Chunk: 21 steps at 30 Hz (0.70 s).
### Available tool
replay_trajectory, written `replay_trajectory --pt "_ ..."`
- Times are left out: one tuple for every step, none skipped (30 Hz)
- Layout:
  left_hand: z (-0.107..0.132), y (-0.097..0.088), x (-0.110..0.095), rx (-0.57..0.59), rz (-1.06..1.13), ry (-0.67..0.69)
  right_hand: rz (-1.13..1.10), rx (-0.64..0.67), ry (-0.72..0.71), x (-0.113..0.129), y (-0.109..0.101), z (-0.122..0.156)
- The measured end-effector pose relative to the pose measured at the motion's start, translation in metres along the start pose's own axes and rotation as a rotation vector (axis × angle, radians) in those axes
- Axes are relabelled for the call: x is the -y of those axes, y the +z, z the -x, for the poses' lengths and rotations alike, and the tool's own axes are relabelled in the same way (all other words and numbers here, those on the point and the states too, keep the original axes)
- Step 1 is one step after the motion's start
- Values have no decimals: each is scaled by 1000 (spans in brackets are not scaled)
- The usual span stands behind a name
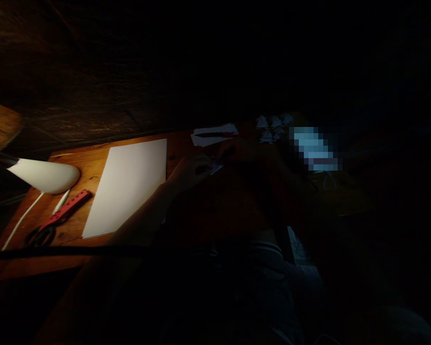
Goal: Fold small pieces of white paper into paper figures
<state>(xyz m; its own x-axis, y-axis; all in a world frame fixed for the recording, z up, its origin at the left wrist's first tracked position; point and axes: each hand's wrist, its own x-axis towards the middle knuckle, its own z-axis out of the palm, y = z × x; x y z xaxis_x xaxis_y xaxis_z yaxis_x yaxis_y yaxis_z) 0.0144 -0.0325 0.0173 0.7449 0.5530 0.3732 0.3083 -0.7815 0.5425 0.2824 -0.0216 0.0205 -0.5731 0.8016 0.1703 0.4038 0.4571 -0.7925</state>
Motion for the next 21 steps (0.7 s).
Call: replay_trajectory --pt "0 0 0 0 4 2 -5 2 -2 -1 0 0" --pt "0 0 0 0 8 2 -8 2 1 -2 0 0" --pt "0 0 0 -1 9 2 -10 0 8 -2 0 0" --pt "0 0 -1 -1 8 0 -13 -2 16 -3 0 0" --pt "0 0 -1 0 8 -4 -18 -4 24 -3 0 0" --pt "0 0 -1 2 7 -7 -22 -5 30 -2 -1 0" --pt "0 0 -2 4 7 -11 -22 -7 33 -2 -1 1" --pt "0 -1 -2 4 8 -13 -20 -11 34 -1 -1 1" --pt "0 -1 -2 2 10 -15 -16 -14 34 0 -1 1" --pt "-1 0 -2 1 11 -15 -11 -17 33 0 -1 1" --pt "-1 0 -1 1 12 -14 -8 -19 32 0 -1 1" --pt "-1 0 -1 3 13 -9 -9 -18 29 0 0 1" --pt "-1 0 -1 5 13 -2 -13 -14 22 0 0 1" --pt "-1 0 -1 7 13 5 -16 -8 14 -1 0 1" --pt "-1 0 -1 9 13 9 -18 -6 7 -2 0 1" --pt "-1 0 -1 9 14 12 -19 -6 2 -3 0 1" --pt "-1 0 -2 7 15 13 -19 -11 0 -4 1 0" --pt "-1 0 -2 6 16 11 -18 -18 2 -5 1 0" --pt "-1 -1 -2 7 17 7 -14 -23 7 -5 1 0" --pt "-1 -1 -3 7 17 4 -7 -26 13 -5 1 0" --pt "-1 -1 -3 9 14 2 1 -26 18 -4 1 0"
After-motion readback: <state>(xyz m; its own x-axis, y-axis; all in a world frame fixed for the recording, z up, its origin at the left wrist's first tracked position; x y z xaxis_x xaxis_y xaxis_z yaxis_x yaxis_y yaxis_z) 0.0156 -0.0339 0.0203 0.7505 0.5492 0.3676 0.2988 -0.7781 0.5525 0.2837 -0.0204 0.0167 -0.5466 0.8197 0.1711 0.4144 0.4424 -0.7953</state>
